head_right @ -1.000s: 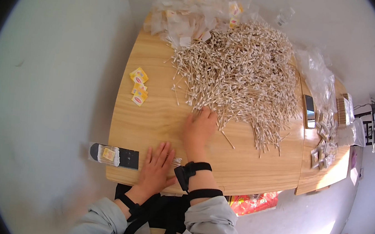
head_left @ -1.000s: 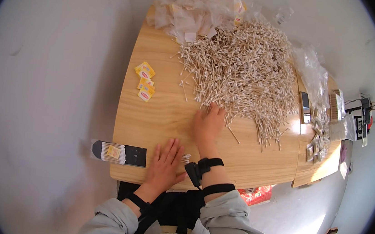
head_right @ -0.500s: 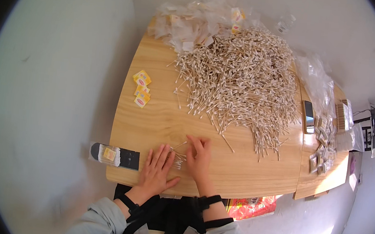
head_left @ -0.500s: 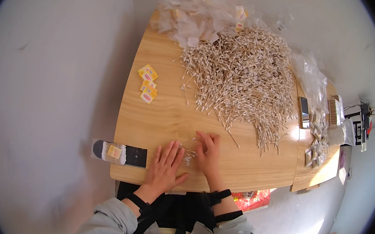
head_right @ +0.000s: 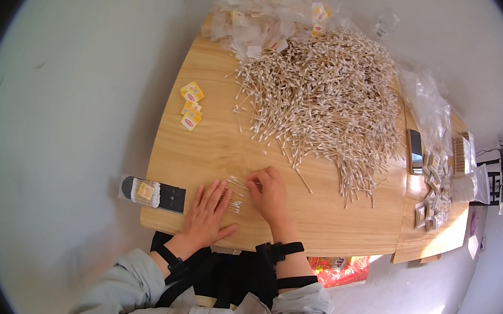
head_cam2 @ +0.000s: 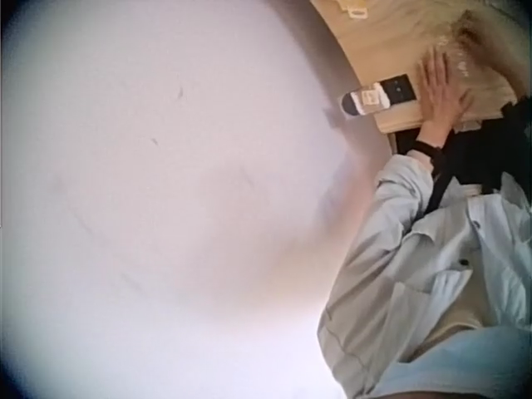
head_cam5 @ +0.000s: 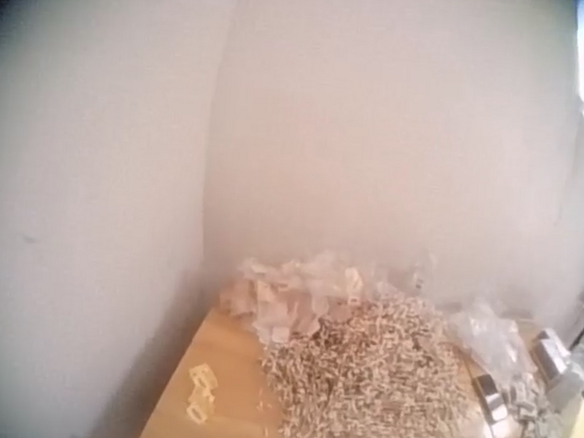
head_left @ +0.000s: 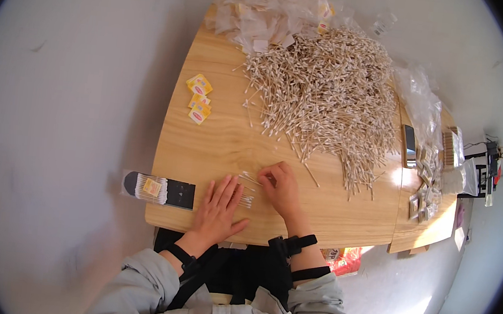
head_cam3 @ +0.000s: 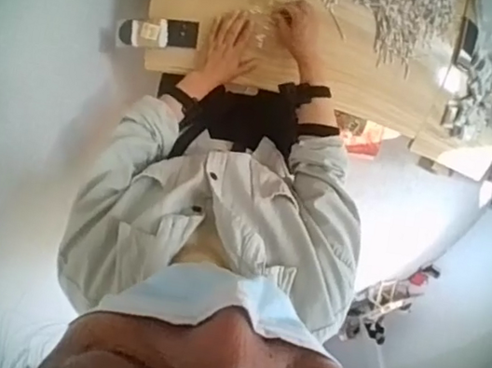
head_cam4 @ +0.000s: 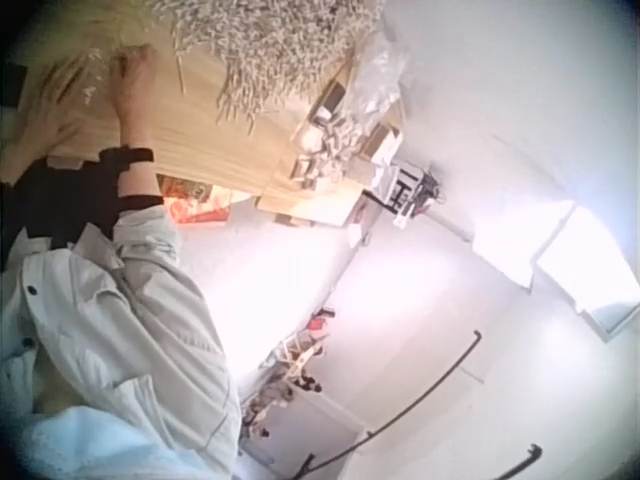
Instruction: Manually organizing and packing cotton swabs into small plastic bags.
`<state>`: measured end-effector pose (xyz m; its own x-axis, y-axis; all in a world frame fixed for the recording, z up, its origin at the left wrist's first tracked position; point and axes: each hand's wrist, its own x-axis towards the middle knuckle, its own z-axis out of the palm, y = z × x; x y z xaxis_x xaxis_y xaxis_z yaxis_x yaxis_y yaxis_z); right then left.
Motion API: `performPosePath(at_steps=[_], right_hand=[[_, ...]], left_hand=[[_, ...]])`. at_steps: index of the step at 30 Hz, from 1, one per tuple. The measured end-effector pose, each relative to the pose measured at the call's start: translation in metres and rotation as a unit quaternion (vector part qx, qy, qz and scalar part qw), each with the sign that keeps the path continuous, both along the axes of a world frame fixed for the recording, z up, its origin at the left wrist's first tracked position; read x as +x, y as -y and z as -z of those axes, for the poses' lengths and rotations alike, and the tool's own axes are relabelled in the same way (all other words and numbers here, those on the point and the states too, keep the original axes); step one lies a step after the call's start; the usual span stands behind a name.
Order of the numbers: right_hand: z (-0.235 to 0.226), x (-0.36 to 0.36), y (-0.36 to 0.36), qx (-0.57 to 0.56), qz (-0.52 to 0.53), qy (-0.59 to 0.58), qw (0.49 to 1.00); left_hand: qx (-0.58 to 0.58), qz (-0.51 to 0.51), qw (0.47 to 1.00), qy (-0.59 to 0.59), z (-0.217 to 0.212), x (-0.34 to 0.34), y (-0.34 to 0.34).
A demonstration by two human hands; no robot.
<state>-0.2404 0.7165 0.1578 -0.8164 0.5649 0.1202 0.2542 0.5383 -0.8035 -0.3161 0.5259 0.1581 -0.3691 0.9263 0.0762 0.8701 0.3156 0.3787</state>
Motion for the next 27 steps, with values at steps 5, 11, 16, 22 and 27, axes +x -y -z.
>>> performPosePath(at_steps=[5, 11, 16, 22, 27], right_hand=[[0.002, -0.005, 0.005, -0.035, 0.09, -0.012, 0.995], [0.009, 0.008, 0.016, 0.142, 0.08, 0.028, 0.986], [0.015, 0.029, 0.025, -0.027, 0.197, -0.083, 0.976], [0.029, 0.073, -0.03, 0.247, 0.383, -0.016, 0.89], [0.022, 0.058, -0.014, 0.059, 0.268, 0.024, 0.961]], left_hand=[[-0.006, 0.007, 1.0, -0.016, -0.001, 0.0, 0.0], [0.008, 0.012, 1.0, 0.001, 0.0, 0.002, -0.003], [-0.022, 0.01, 1.0, -0.008, -0.003, 0.001, 0.0], [-0.018, 0.012, 1.0, -0.011, -0.007, 0.001, -0.004], [-0.002, -0.007, 1.0, 0.001, 0.0, 0.001, -0.001]])
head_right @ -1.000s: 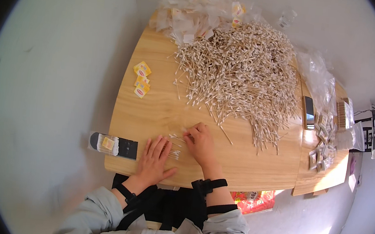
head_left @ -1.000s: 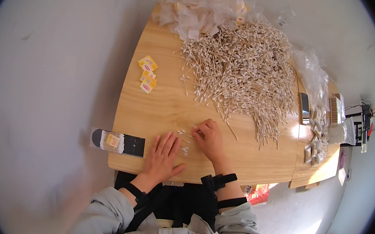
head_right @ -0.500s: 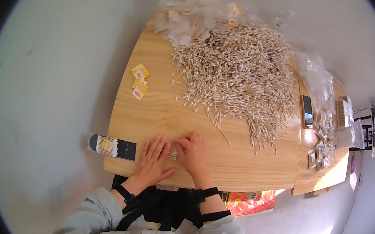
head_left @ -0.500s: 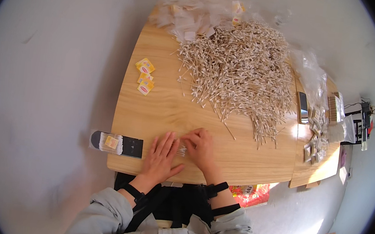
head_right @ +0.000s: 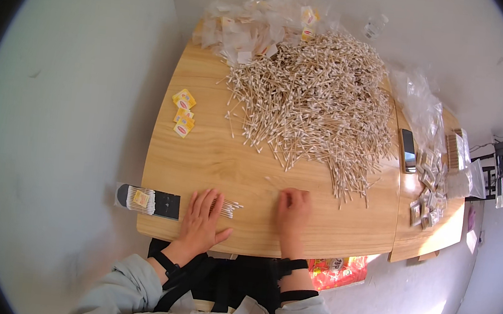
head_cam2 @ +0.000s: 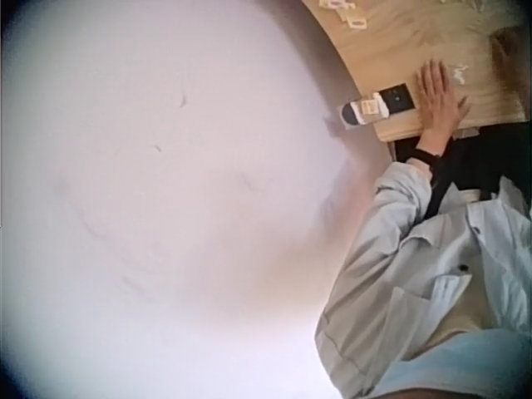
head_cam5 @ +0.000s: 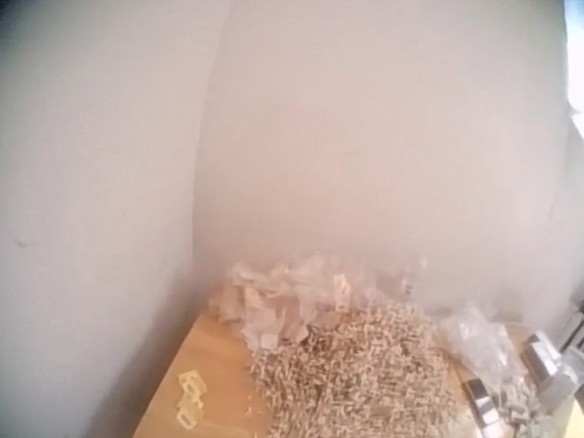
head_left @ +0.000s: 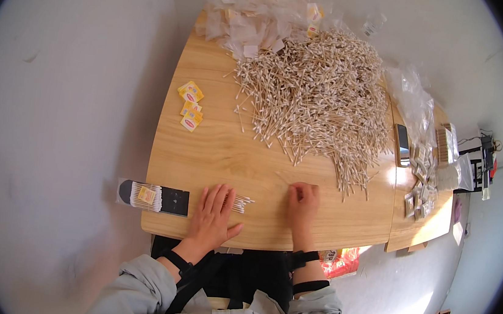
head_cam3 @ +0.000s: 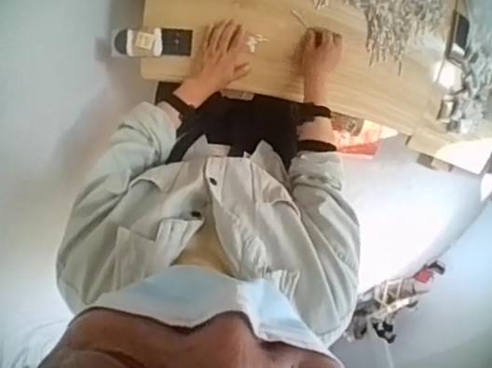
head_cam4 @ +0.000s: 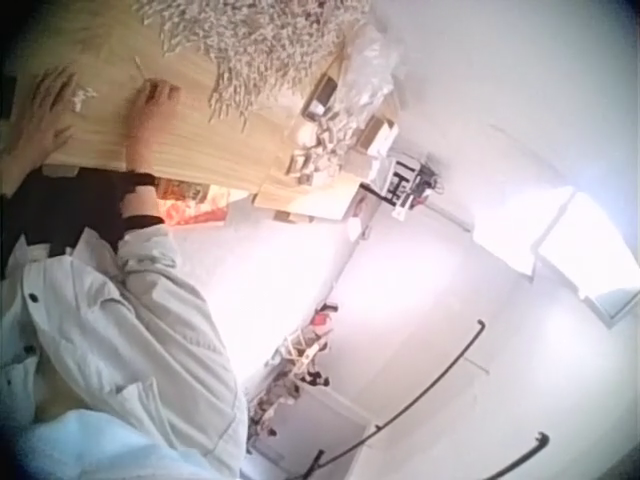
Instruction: Manually organizing and packing cotton swabs into small plastic bags.
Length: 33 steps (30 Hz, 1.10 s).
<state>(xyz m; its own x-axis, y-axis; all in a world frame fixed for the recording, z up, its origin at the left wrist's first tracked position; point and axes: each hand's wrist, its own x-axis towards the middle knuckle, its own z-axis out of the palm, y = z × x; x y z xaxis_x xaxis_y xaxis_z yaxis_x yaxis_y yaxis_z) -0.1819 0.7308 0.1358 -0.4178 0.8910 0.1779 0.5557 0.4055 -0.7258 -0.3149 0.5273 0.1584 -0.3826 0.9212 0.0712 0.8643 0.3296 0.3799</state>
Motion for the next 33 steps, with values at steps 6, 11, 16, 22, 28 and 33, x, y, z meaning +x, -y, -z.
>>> performPosePath(at_steps=[6, 11, 16, 22, 28, 33], right_hand=[[-0.014, -0.05, 0.033, 0.037, -0.195, -0.032, 0.98], [-0.023, -0.096, 0.003, -0.003, -0.062, -0.037, 0.997], [-0.004, -0.098, -0.013, 0.024, -0.088, 0.023, 0.996], [-0.02, -0.058, 0.025, -0.051, -0.223, -0.012, 0.973], [-0.002, -0.041, 0.069, -0.167, -0.08, -0.195, 0.963], [0.002, -0.066, 0.099, -0.187, -0.119, -0.262, 0.939]], left_hand=[[0.009, -0.011, 1.0, -0.005, 0.001, 0.001, 0.001], [-0.037, 0.002, 0.999, 0.004, -0.003, 0.001, 0.001], [-0.041, -0.002, 0.999, 0.002, -0.004, 0.003, -0.003], [-0.022, -0.021, 0.999, 0.015, 0.001, 0.0, 0.001], [-0.044, -0.037, 0.998, 0.029, -0.008, -0.002, -0.003], [-0.032, -0.049, 0.997, 0.051, 0.0, 0.005, -0.004]])
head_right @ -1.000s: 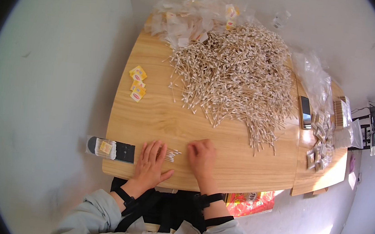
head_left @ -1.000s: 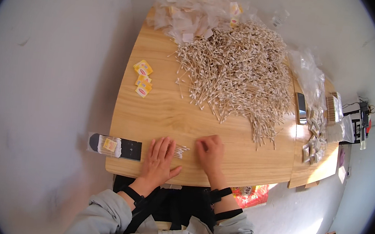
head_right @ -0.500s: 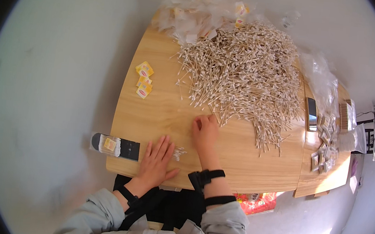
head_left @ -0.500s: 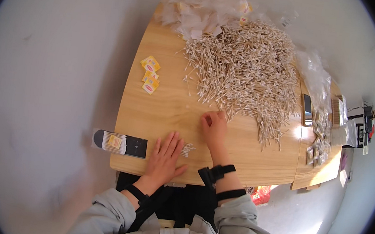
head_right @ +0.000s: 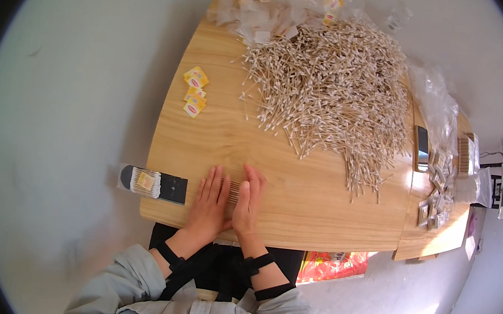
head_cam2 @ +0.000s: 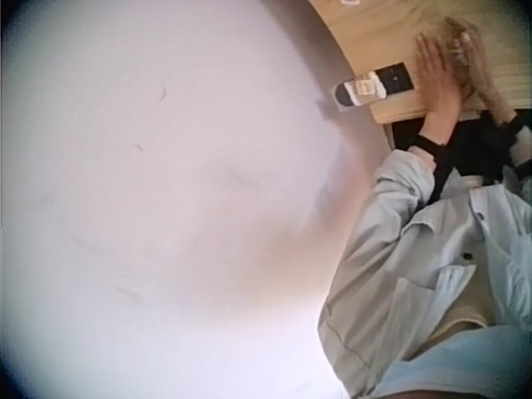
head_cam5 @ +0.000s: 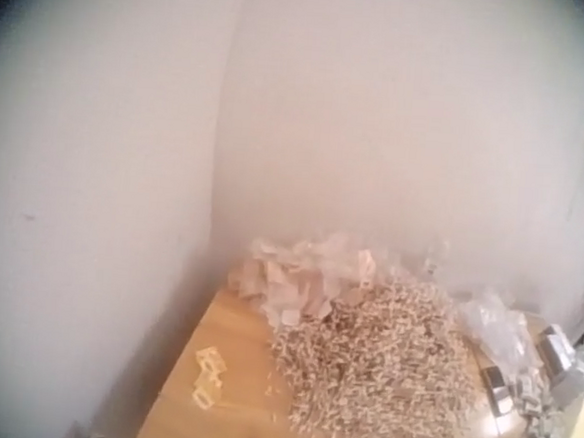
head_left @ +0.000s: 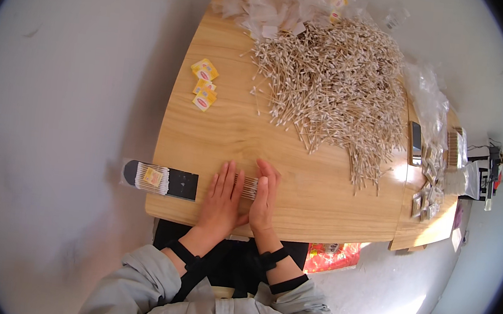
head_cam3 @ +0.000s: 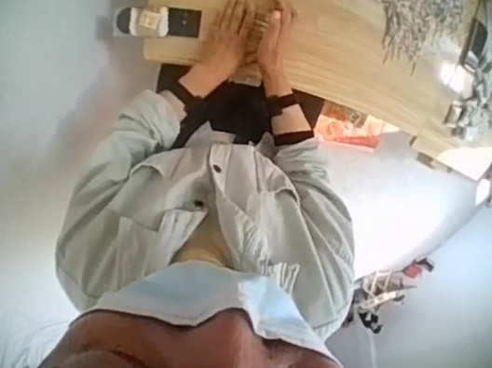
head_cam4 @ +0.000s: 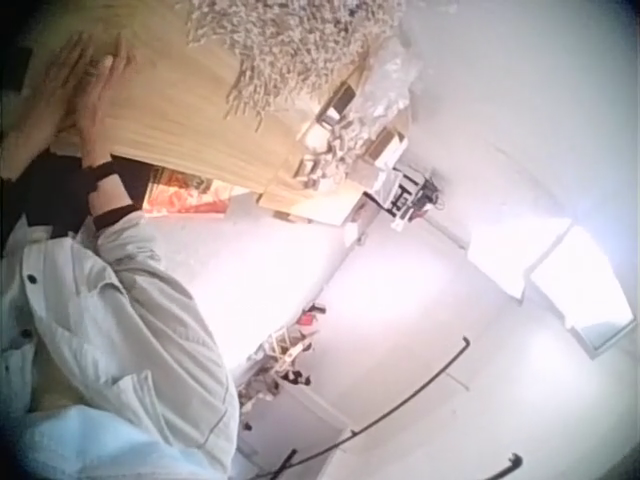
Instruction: Manually organizing and packing cotton swabs into small plastic bags.
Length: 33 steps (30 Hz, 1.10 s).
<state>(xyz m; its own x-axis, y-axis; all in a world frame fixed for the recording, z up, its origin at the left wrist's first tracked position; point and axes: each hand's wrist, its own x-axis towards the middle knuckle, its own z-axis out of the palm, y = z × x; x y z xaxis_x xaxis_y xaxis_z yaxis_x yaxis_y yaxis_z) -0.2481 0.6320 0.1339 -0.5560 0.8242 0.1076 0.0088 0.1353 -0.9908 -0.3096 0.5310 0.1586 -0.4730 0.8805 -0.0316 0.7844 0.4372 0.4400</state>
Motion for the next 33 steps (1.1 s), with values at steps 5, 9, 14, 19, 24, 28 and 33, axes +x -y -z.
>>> performPosePath(at_steps=[5, 9, 14, 19, 24, 28, 33], right_hand=[[0.01, 0.018, -0.028, 0.001, 0.066, 0.048, 0.997], [-0.004, 0.031, -0.07, 0.054, 0.174, 0.16, 0.97], [0.004, 0.008, -0.123, 0.31, 0.248, 0.283, 0.873], [0.01, 0.005, -0.129, 0.262, 0.247, 0.299, 0.884], [0.006, 0.029, -0.094, 0.196, 0.17, 0.258, 0.931], [0.003, 0.033, -0.068, 0.266, 0.141, 0.236, 0.924], [-0.003, 0.025, -0.082, 0.259, 0.052, 0.22, 0.939]], left_hand=[[-0.005, -0.004, 1.0, -0.005, -0.002, -0.003, 0.005], [-0.016, 0.011, 0.999, -0.03, 0.001, -0.001, 0.002], [0.003, 0.062, 0.997, -0.037, 0.0, 0.0, -0.005], [0.02, 0.053, 0.998, -0.029, 0.001, 0.002, -0.004], [0.009, 0.053, 0.998, -0.032, -0.004, 0.0, -0.001], [0.018, 0.054, 0.998, -0.04, -0.003, 0.0, -0.003], [0.022, 0.051, 0.998, -0.039, -0.001, -0.001, -0.003]])
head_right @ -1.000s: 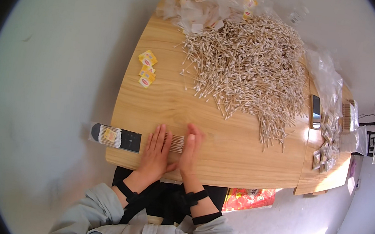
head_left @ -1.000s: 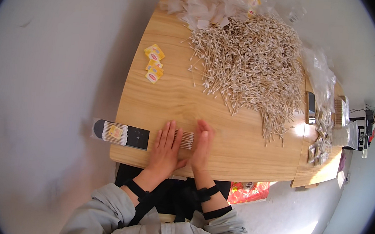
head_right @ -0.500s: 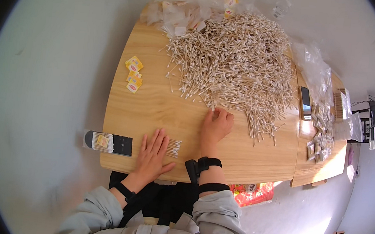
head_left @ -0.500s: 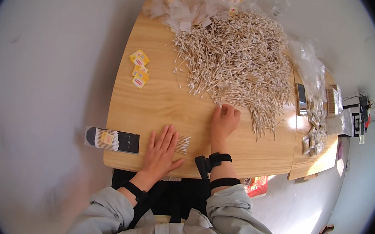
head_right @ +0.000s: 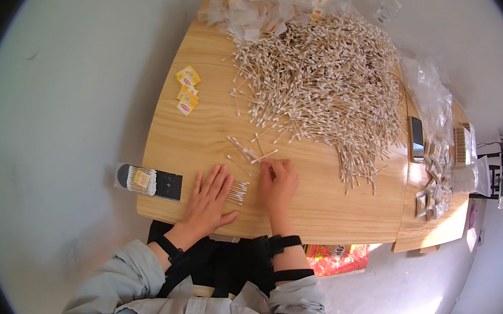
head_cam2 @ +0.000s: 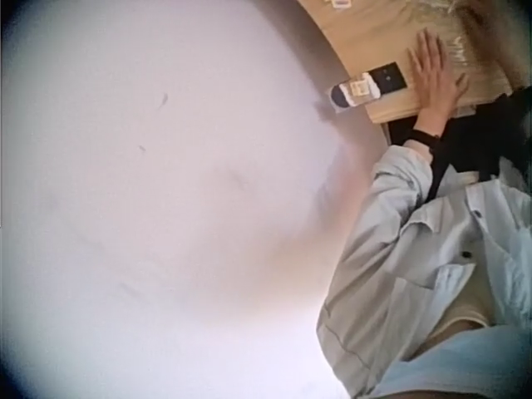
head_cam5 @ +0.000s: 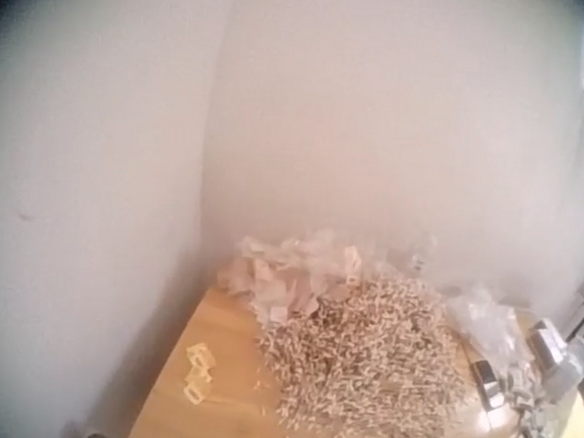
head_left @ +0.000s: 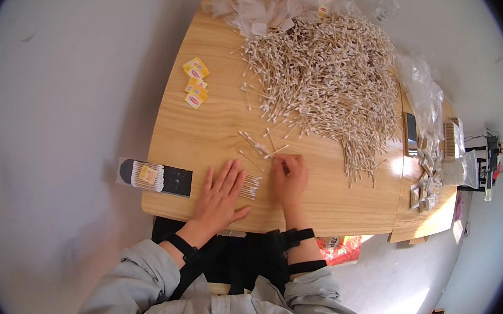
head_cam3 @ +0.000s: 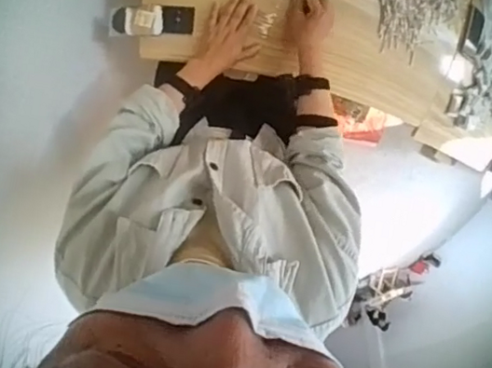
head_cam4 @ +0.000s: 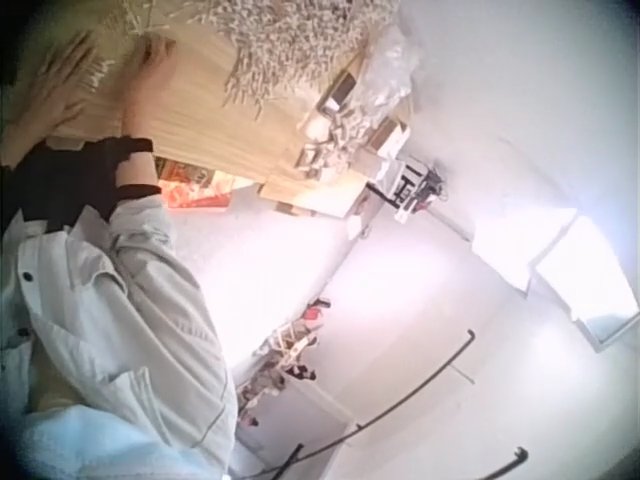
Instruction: Manually organizing and packing cotton swabs into small plastic bags.
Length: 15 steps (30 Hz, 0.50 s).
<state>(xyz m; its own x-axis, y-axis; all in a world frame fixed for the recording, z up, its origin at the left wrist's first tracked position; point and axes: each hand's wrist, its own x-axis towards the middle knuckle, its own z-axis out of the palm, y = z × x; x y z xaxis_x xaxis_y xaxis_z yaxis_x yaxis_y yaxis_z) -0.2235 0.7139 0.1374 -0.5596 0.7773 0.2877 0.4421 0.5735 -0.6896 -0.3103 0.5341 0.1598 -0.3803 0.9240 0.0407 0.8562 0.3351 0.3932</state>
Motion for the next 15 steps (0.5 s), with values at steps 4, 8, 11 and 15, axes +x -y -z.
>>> performPosePath(at_steps=[4, 8, 11, 15], right_hand=[[0.002, -0.004, -0.026, -0.083, 0.134, -0.067, 0.985], [-0.001, -0.008, -0.012, -0.066, 0.077, -0.075, 0.992], [-0.008, -0.023, 0.004, 0.059, -0.014, -0.008, 0.998], [-0.008, -0.024, 0.011, 0.063, -0.019, 0.032, 0.997]], left_hand=[[0.011, 0.003, 1.0, -0.001, 0.001, 0.001, -0.003], [0.002, 0.001, 1.0, -0.002, -0.001, 0.001, 0.0], [0.001, -0.001, 1.0, 0.011, 0.003, -0.001, 0.002], [0.014, 0.0, 1.0, 0.009, 0.002, 0.002, 0.002]])
